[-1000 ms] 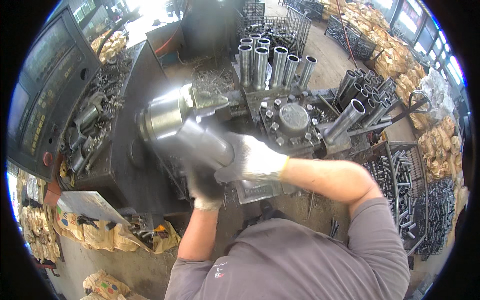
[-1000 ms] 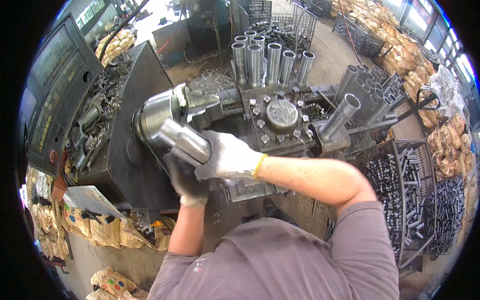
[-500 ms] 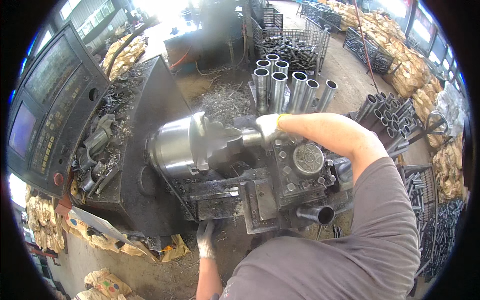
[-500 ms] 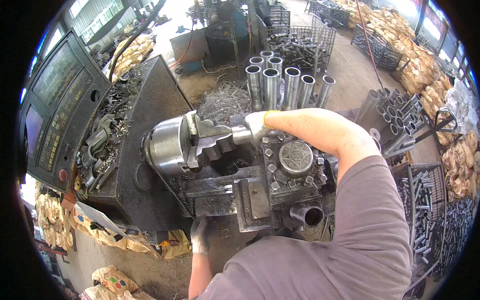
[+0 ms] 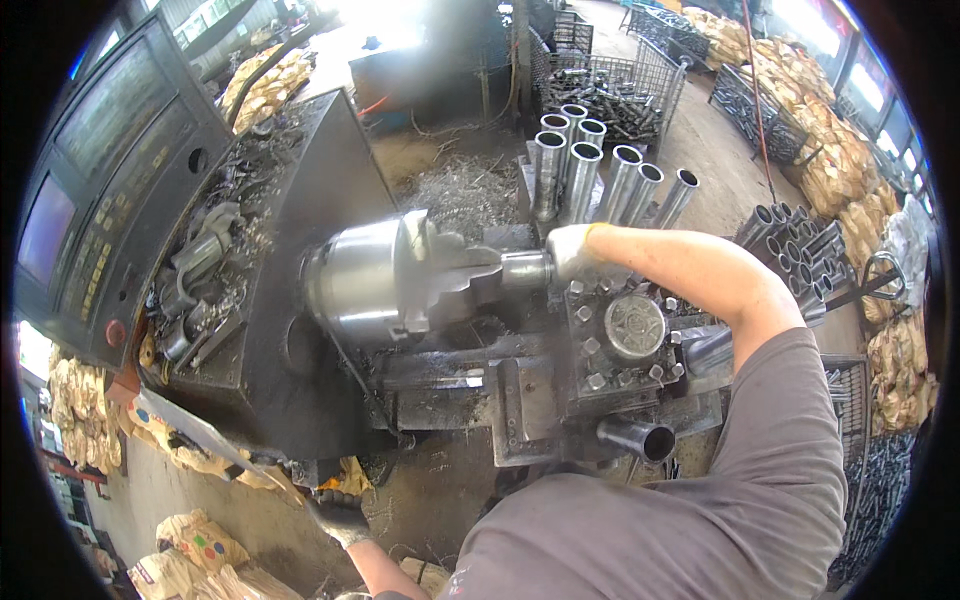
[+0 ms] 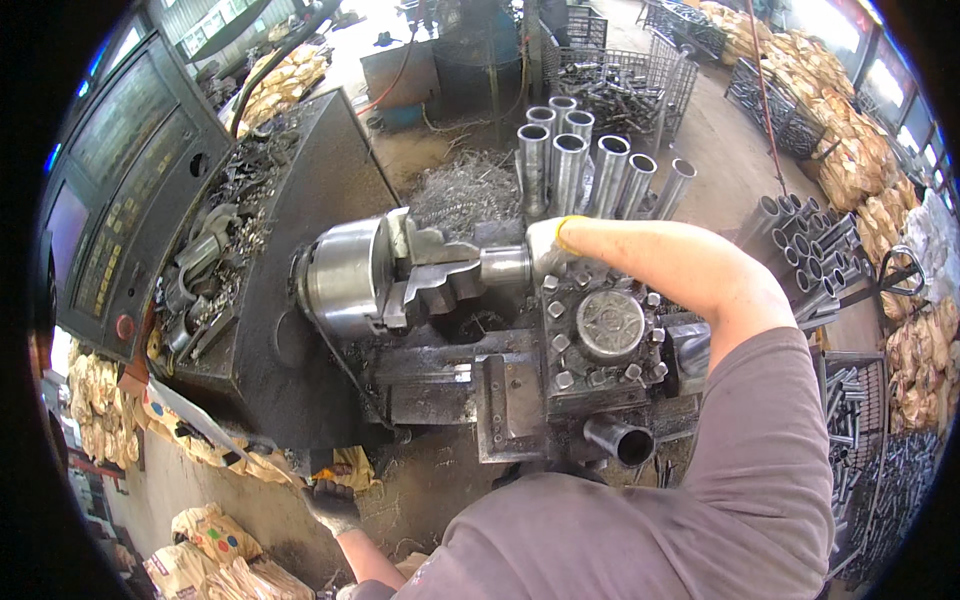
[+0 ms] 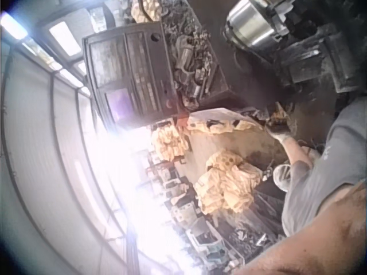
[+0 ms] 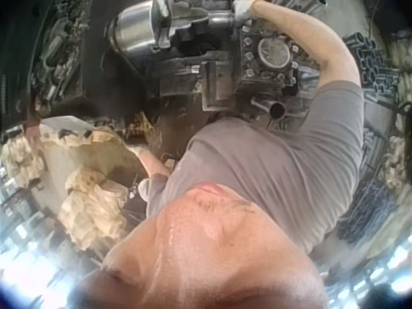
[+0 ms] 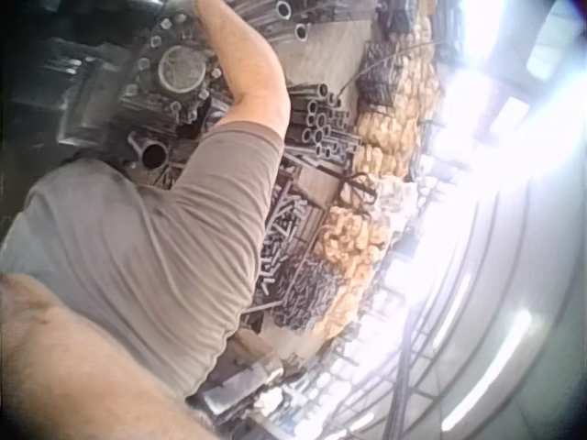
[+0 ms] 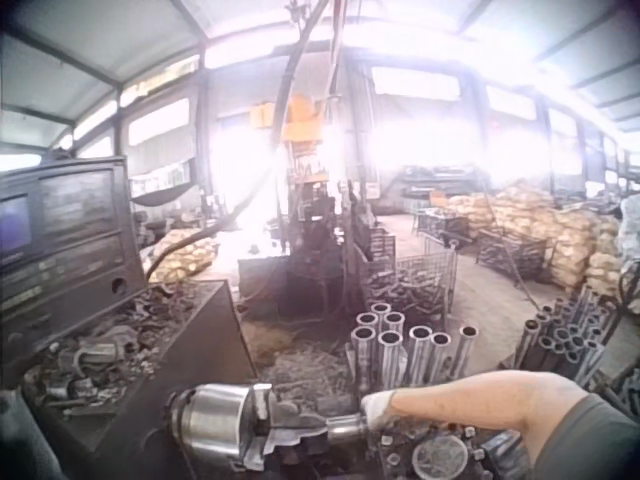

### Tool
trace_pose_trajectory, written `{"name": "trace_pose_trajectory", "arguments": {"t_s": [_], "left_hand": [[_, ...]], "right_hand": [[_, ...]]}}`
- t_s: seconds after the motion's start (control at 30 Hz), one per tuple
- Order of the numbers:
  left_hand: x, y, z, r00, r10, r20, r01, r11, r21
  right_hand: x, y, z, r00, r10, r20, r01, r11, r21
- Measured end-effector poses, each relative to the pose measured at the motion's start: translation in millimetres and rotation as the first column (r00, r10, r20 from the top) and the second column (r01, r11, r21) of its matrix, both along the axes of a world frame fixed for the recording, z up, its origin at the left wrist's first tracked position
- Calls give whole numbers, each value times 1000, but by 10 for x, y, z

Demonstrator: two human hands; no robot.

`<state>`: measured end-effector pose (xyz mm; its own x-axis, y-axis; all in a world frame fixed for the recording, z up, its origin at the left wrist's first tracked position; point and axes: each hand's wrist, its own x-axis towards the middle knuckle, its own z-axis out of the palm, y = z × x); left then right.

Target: The person operates a metal turning machine, repeatedly loading cylindrical metal tubes into the chuck, starting the machine, and removing the processed parts. The person places the finished parts into a nearby container.

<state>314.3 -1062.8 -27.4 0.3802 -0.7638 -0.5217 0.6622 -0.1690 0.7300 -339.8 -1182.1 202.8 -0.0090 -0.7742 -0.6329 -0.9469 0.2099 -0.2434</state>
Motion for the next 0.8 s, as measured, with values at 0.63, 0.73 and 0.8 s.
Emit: {"name": "trace_pose_trajectory", "arguments": {"t_s": [0.63,0.73,0.8], "left_hand": [[108,-144,-21,820,-58,569,14,997,81],[206,30,407,-51,58,997,-99,993,-63],[-210,-62,1365,-71,432,899,144,896,-419]], "right_hand": [[458,384,752,993,-18,114,89,751,-654],[629,1244,1253,961,37,274,211,545,-811],[712,1928,1359,940,-1,340,313,394,-864]]}}
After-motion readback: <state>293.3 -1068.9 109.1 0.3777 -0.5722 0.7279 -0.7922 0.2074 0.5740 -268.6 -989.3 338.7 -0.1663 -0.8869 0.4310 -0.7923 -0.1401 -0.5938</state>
